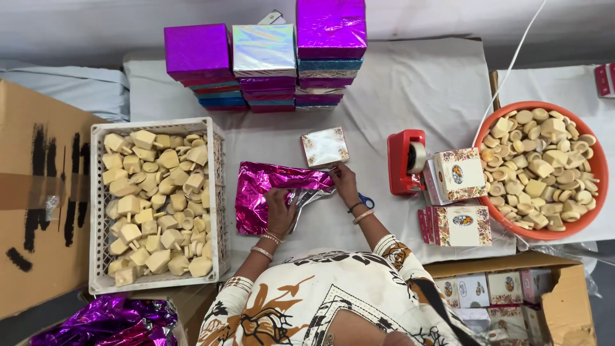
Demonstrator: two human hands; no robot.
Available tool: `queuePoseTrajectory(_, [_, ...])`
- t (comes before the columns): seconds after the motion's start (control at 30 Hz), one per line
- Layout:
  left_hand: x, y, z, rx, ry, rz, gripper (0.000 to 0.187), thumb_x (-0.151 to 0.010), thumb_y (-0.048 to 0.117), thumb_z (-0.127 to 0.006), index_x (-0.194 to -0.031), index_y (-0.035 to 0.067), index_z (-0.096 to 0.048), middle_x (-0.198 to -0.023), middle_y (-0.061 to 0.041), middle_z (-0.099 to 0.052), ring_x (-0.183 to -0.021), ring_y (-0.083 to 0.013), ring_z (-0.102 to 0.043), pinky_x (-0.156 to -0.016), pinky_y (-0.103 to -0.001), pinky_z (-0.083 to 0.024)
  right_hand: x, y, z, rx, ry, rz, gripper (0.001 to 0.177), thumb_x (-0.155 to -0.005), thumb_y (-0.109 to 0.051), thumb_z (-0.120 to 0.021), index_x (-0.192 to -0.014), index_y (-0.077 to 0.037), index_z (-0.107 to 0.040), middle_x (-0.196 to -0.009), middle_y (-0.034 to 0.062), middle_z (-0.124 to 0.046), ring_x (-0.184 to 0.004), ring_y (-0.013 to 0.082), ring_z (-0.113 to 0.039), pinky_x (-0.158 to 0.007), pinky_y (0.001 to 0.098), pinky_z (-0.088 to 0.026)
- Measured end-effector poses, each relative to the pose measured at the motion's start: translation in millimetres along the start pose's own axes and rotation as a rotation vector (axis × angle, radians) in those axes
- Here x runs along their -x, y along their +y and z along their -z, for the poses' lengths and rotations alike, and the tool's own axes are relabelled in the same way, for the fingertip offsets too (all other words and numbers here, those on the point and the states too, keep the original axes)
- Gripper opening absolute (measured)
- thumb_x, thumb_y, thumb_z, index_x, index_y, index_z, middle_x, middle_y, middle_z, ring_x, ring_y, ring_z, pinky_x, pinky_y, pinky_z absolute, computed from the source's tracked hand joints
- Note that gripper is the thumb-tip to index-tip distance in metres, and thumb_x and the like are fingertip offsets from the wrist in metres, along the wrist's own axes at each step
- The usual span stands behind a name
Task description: The person wraps small boxes with shiny pink foil paper. They use scissors to trim the excess paper and a tape dispenser to secure the wrapping. The wrapped boxes are placed in a stack on the table.
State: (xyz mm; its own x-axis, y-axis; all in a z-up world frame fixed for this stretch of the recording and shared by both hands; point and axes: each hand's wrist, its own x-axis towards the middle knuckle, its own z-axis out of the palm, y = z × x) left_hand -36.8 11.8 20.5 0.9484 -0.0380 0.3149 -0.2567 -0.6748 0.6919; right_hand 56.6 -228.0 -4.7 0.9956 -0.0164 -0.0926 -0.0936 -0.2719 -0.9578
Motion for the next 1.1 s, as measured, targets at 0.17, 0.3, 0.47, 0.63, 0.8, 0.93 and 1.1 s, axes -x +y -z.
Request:
queuePoseTrajectory(0.17, [-27,13,14,0.096,0.165,0.292,0.075,-0.072,0.016,-0.083,-0.134,-0.002,-0.046,-0.123,-0.029,-0.046,-0.117,-0.0452,-0.047,-0.099,-0.05,-0.042,-2,-8,4,-0.037,0.003,0.0,0.011,-0.095,0.004,-0.065,-0.105,0.0,-0.067,-0.088,0.0042,-0.071,-0.078,0.0087,-0.065,-0.07,0.0256,-0.054])
queuePoseTrajectory(0.3, [6,-35,-18,0.062,-0.173,0.483,0.042,-0.08,0.017,-0.083,-0.115,0.007,-0.062,-0.111,-0.012,-0.065,-0.107,-0.0331,-0.058,-0.097,-0.044,-0.047,-5,11,5,-0.037,-0.021,0.0,0.01,-0.094,0.007,-0.062,-0.1,0.001,-0.068,-0.092,0.0053,-0.073,-0.081,0.0105,-0.068,-0.071,0.0262,-0.055])
queuePoseTrajectory(0.47, [14,15,22,-0.155,-0.378,-0.125,0.037,-0.074,0.011,-0.076,-0.11,0.007,-0.071,-0.113,-0.013,-0.065,-0.111,-0.0335,-0.054,-0.101,-0.048,-0.046,-10,38,8,-0.091,-0.085,-0.034,0.016,-0.093,0.01,-0.057,-0.099,0.001,-0.068,-0.096,0.0072,-0.075,-0.087,0.013,-0.071,-0.076,0.0271,-0.059])
queuePoseTrajectory(0.63, [2,39,46,-0.214,-0.705,-0.332,0.04,-0.069,0.018,-0.075,-0.106,0.005,-0.073,-0.113,-0.018,-0.063,-0.108,-0.0372,-0.053,-0.096,-0.056,-0.042,-13,21,17,-0.018,-0.146,0.006,0.019,-0.095,0.008,-0.058,-0.103,-0.003,-0.071,-0.106,0.0077,-0.072,-0.095,0.0167,-0.072,-0.081,0.0292,-0.059])
queuePoseTrajectory(0.8, [-26,-11,15,-0.064,-0.307,-0.361,0.017,-0.098,0.017,-0.058,-0.1,0.004,-0.068,-0.095,-0.016,-0.065,-0.092,-0.0375,-0.061,-0.084,-0.047,-0.05,-2,-42,32,0.058,-0.27,0.093,0.026,-0.087,-0.004,-0.074,-0.113,-0.007,-0.072,-0.122,0.0084,-0.063,-0.114,0.0226,-0.063,-0.099,0.0356,-0.05])
queuePoseTrajectory(0.93, [-99,-23,-8,0.433,-0.059,0.081,0.02,-0.104,0.016,-0.049,-0.112,0.004,-0.063,-0.108,-0.016,-0.067,-0.105,-0.0343,-0.062,-0.095,-0.042,-0.048,-3,-54,37,0.062,-0.285,0.164,0.035,-0.081,-0.005,-0.077,-0.115,-0.007,-0.07,-0.124,0.008,-0.062,-0.119,0.0225,-0.061,-0.103,0.0353,-0.049])
queuePoseTrajectory(1.1, [-157,-18,-13,0.278,-0.341,-0.065,0.046,-0.082,0.023,-0.071,-0.124,0.005,-0.061,-0.125,-0.016,-0.062,-0.119,-0.0365,-0.057,-0.099,-0.047,-0.047,-11,-73,45,0.037,-0.311,0.094,0.035,-0.083,-0.002,-0.075,-0.118,-0.008,-0.071,-0.115,0.0049,-0.068,-0.104,0.0163,-0.066,-0.091,0.0305,-0.055])
